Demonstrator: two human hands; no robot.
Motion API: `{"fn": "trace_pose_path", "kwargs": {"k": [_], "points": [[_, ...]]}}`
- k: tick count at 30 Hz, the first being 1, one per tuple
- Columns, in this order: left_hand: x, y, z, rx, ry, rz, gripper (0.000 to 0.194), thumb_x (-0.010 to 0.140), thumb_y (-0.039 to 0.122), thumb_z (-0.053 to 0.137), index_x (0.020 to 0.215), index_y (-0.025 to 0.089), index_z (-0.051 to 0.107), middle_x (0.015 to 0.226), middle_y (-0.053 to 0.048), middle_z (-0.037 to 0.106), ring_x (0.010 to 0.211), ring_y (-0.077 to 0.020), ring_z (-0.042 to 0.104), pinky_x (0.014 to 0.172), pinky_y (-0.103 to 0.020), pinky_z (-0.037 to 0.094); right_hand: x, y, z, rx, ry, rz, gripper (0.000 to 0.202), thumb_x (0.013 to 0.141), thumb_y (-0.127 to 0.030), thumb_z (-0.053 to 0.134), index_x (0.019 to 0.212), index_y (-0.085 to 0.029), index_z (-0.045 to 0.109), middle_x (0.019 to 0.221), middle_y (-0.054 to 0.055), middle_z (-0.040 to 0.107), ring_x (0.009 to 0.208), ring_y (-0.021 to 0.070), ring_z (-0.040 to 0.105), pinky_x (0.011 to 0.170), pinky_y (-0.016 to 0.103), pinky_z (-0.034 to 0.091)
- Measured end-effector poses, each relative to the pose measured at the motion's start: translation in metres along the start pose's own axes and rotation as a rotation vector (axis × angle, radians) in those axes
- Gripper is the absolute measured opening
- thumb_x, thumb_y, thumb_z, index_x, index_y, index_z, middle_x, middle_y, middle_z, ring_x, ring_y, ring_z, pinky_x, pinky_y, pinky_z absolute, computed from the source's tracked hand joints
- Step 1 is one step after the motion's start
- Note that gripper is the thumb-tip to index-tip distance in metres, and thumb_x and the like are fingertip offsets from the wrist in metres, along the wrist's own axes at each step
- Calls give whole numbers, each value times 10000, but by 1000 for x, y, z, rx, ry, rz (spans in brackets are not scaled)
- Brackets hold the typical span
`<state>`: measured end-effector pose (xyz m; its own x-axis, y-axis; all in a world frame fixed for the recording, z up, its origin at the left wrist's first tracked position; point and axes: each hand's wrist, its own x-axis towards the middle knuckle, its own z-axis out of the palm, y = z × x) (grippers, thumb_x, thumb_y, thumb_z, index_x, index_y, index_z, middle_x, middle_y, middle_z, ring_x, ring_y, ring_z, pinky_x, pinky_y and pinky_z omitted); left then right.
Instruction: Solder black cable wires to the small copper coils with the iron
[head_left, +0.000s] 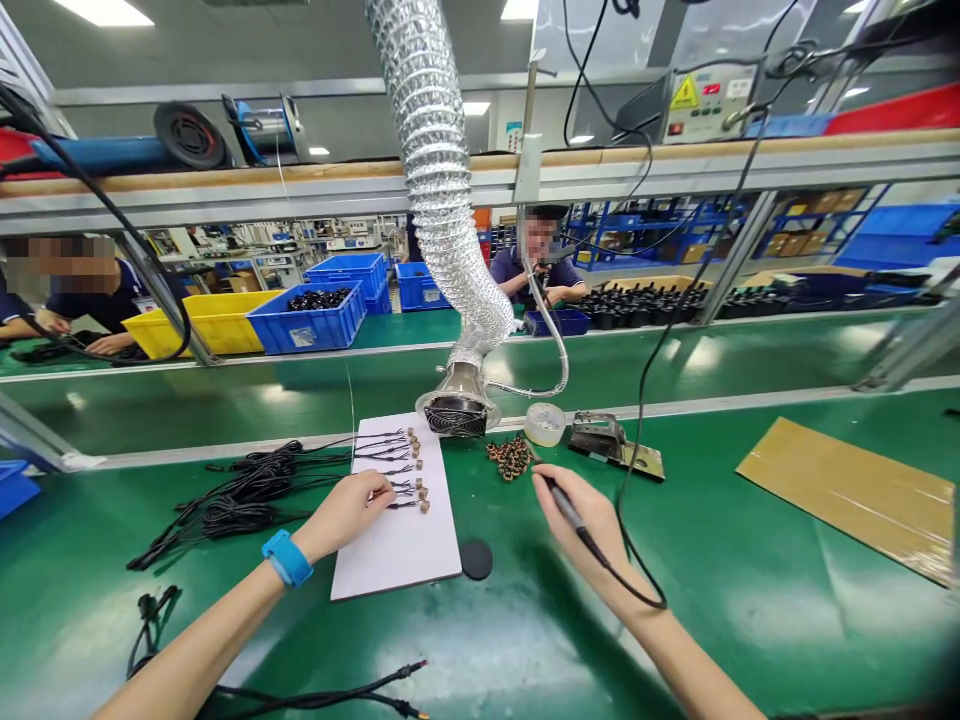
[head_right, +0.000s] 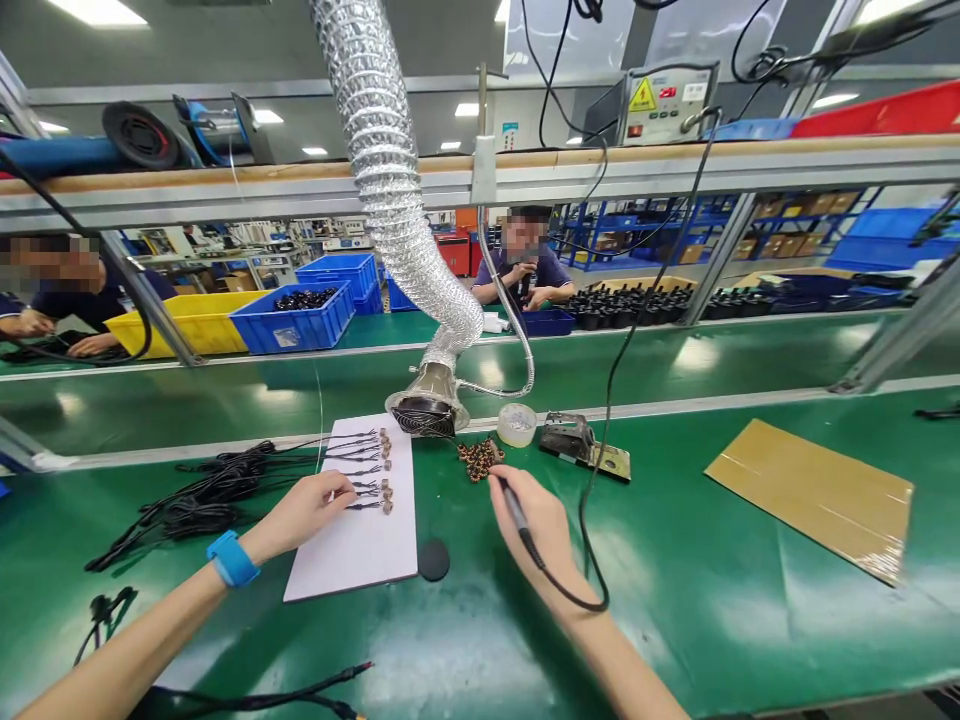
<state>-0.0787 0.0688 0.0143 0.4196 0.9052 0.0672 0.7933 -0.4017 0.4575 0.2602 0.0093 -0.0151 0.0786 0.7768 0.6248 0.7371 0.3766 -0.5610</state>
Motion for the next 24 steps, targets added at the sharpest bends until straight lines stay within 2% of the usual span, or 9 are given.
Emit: {"fn": "trace_pose_path", "kwargs": {"k": [2,4,7,10,13,16,20,24], "points": [[4,21,0,-205,-43,-21,324,945,377,430,778,176,621,709,7,588,655,-140,509,618,-237,377,12,22,-8,-65,47,-29,237,993,-354,487,1113,-218,641,1034,65,697,879,168,674,816,275,512],[10,46,9,-347,-109,-26,312,931,372,442,791,169,634,619,32,529,590,-124,471,574,-225,363,21,44,-8,-164,53,-78,283,1008,-353,445,1157,-198,629,991,72,682,840,165,661,777,273,503],[26,80,36,-393,-173,-33,301,918,340,450,866,163,687,523,50,497,510,-118,466,542,-223,371,27,74,1,-233,13,-124,296,1006,-358,436,1113,-196,660,875,52,663,739,161,640,684,265,482],[49,101,71,-345,-164,-19,321,940,282,397,933,168,697,514,43,572,531,-128,554,582,-219,427,23,96,10,-245,14,-130,292,1001,-359,441,1058,-193,673,867,53,666,728,167,643,666,269,472],[76,109,100,-237,-83,-55,279,914,206,436,863,161,706,692,-14,700,673,-144,636,650,-232,456,16,105,13,-245,41,-118,274,1006,-351,446,1078,-190,656,904,56,672,775,171,652,720,274,478],[98,112,117,-142,5,-112,170,859,261,589,785,147,691,778,-65,714,735,-189,648,667,-272,451,14,108,11,-235,66,-109,252,1005,-348,460,1069,-194,649,918,52,678,763,162,651,729,268,478],[115,118,131,-28,94,-131,262,806,405,706,768,147,676,828,-98,704,777,-234,657,704,-314,452,17,111,9,-216,91,-103,249,1004,-346,461,1060,-194,650,943,60,688,789,163,657,752,268,485],[120,124,138,31,121,-109,199,834,342,683,757,159,673,845,-91,697,799,-228,660,729,-314,453,20,114,9,-203,104,-97,244,1003,-340,466,1056,-194,654,933,59,692,784,162,658,753,265,487]]}}
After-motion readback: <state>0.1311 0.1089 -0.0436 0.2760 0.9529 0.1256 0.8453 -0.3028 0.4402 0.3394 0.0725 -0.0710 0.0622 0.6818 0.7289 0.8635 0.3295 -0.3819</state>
